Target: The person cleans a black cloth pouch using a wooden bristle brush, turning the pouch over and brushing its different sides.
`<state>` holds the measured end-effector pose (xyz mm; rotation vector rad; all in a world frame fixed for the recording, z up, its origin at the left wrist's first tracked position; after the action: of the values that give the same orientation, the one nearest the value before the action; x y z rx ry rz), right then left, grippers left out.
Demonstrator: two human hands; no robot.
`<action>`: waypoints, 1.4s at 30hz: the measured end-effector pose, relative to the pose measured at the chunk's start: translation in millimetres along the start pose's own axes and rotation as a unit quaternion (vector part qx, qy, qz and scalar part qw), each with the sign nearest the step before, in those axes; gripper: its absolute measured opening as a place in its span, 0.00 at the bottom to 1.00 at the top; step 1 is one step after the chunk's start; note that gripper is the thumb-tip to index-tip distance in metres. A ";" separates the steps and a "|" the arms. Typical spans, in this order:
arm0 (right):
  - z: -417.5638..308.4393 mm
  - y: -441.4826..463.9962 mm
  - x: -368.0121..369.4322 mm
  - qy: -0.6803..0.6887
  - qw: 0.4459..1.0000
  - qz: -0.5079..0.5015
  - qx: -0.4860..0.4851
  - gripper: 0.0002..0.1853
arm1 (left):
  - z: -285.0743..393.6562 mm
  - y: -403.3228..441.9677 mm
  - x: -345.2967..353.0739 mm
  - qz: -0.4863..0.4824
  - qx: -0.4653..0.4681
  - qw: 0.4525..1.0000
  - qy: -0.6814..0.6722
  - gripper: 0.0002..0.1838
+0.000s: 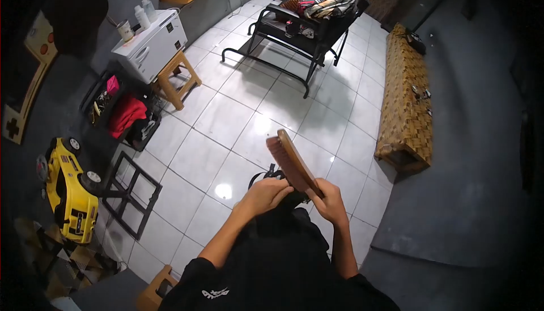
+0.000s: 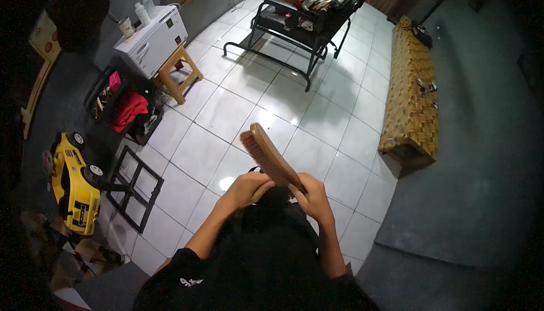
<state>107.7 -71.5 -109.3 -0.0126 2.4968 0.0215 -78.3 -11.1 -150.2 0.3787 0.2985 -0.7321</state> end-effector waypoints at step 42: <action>64.1 -32.7 -18.4 -0.021 0.984 0.140 0.104 0.16 | 15.4 -45.7 72.1 -0.021 -0.201 0.979 0.032 0.17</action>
<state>161.4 -102.9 -150.0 0.4210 2.4281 -0.1213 -57.1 -91.5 -175.2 0.0118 0.5061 -0.6816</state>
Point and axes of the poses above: each hand's wrist, its own y-axis towards the middle knuckle, its own x-axis out of the palm, z = x × y, the point moved 1 cm from there along y, towards the middle knuckle, and after that the axes turned 7 degrees about -y, right-handed, at the moved point
